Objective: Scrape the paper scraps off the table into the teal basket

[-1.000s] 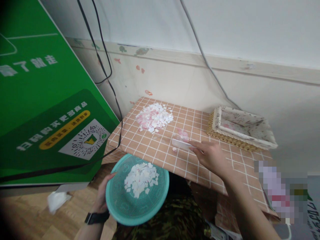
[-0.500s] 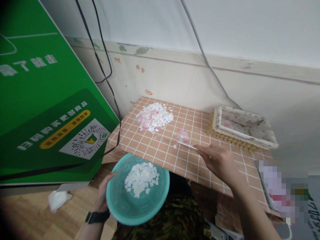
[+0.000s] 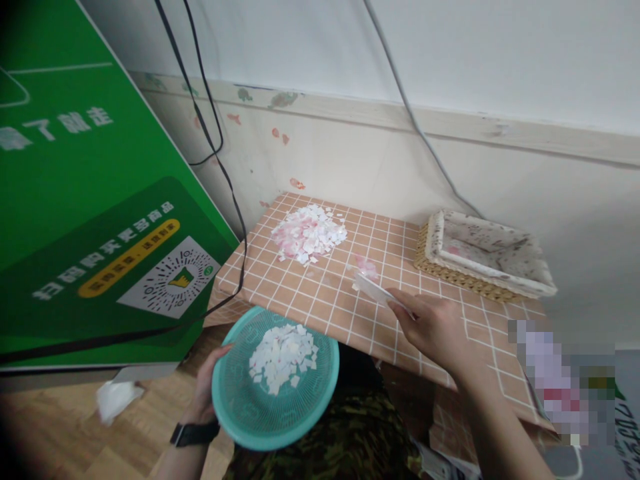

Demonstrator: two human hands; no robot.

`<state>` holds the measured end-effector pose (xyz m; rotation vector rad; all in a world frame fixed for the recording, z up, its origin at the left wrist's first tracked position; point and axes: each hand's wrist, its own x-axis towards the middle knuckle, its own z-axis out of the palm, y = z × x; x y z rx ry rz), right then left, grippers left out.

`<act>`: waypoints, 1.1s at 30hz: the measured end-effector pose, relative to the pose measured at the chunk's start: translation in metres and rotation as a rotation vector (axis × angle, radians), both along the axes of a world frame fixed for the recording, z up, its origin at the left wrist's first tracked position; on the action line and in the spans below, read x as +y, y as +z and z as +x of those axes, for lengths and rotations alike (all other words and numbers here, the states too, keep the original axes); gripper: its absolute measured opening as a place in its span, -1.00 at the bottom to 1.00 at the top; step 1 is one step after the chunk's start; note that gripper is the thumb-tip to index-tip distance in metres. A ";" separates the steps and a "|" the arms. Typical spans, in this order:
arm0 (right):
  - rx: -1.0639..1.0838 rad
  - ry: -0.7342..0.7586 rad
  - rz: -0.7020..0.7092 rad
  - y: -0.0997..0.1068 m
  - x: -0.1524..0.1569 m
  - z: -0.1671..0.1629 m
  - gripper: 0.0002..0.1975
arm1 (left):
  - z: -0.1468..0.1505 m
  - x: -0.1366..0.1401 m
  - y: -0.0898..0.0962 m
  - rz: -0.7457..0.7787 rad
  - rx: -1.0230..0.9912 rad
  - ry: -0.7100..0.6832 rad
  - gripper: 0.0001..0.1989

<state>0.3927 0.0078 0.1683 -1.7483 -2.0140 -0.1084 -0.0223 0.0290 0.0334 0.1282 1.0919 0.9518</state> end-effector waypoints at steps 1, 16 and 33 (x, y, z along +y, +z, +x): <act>0.000 0.003 -0.010 -0.001 0.000 -0.001 -0.72 | 0.000 0.000 -0.001 -0.001 -0.005 0.000 -0.87; -0.086 0.036 0.021 -0.006 -0.002 -0.005 -0.74 | -0.002 0.000 -0.004 -0.032 -0.017 0.010 -0.87; 0.078 -0.015 0.021 -0.011 -0.015 0.004 -0.72 | 0.003 0.001 0.004 -0.039 0.024 0.006 -0.90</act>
